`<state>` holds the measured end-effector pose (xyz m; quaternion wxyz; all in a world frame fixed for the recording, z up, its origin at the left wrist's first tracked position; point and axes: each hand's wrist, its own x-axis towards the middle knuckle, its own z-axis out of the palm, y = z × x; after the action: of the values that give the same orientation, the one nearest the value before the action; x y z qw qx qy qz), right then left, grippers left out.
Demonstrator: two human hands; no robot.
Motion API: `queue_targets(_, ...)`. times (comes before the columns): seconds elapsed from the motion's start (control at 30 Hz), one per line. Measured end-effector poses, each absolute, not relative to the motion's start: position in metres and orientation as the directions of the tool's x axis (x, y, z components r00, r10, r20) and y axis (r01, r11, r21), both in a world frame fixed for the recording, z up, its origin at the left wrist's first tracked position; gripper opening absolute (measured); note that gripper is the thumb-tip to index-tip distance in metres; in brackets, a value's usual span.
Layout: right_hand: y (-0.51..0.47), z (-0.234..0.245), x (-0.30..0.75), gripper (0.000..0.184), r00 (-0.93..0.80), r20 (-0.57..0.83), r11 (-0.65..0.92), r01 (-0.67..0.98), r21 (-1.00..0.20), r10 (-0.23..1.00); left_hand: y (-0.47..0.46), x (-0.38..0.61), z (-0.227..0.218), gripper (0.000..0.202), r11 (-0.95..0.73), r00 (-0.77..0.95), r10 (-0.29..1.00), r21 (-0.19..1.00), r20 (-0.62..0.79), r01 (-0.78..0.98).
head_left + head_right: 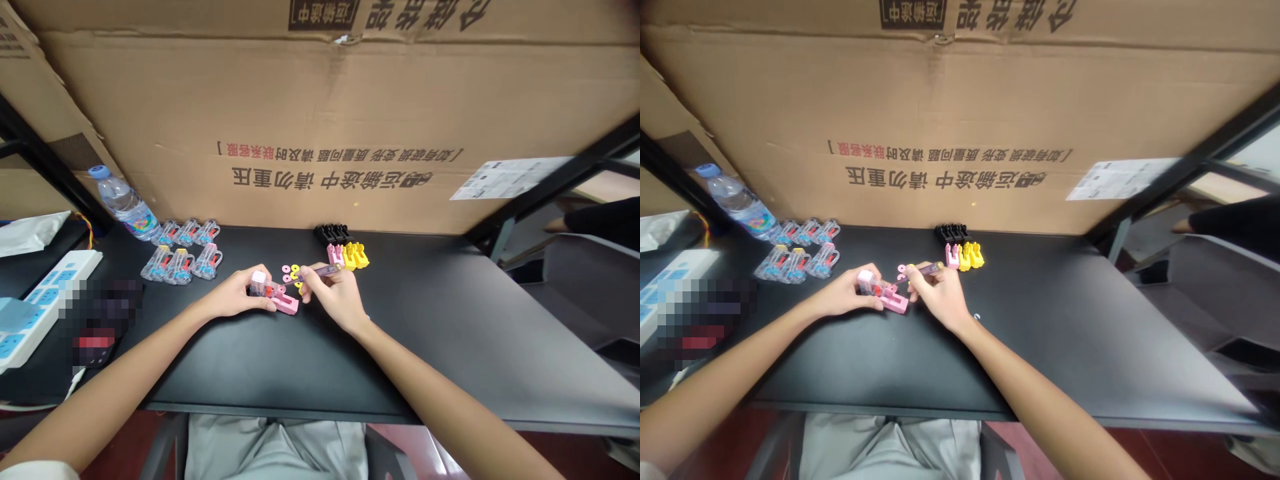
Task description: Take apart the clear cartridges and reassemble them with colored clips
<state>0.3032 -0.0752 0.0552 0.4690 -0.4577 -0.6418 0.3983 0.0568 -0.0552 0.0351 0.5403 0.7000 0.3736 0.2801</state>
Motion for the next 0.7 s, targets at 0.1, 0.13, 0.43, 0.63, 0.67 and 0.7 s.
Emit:
queue_targets(0.1,-0.070,0.053,0.309,0.051,-0.061,0.250,0.257,0.202,-0.945,0.966,-0.054,0.056,0.034,0.048,-0.078,0.613,0.790,0.987,-0.022,0.137)
queue_targets(0.13,-0.069,0.053,0.311,0.049,-0.046,0.255,0.258,0.216,-0.941,0.966,-0.054,0.056,0.034,0.048,-0.069,0.620,0.784,0.989,-0.025,0.128)
queue_targets(0.43,-0.071,0.058,0.315,0.029,-0.226,0.267,0.334,0.355,-0.873,0.937,-0.055,0.048,0.045,0.046,-0.110,0.648,0.761,0.981,-0.022,0.162)
queue_targets(0.63,-0.068,0.052,0.315,0.026,-0.368,0.204,0.357,0.415,-0.837,0.907,-0.056,0.048,0.044,0.048,-0.141,0.644,0.765,0.976,0.001,0.167)
queue_targets(0.67,-0.067,0.052,0.316,0.027,-0.363,0.207,0.359,0.423,-0.832,0.908,-0.057,0.048,0.045,0.047,-0.145,0.636,0.772,0.975,0.004,0.170)
queue_targets(0.7,-0.066,0.052,0.316,0.028,-0.353,0.214,0.361,0.430,-0.828,0.911,-0.057,0.049,0.046,0.046,-0.150,0.624,0.781,0.973,0.009,0.175)
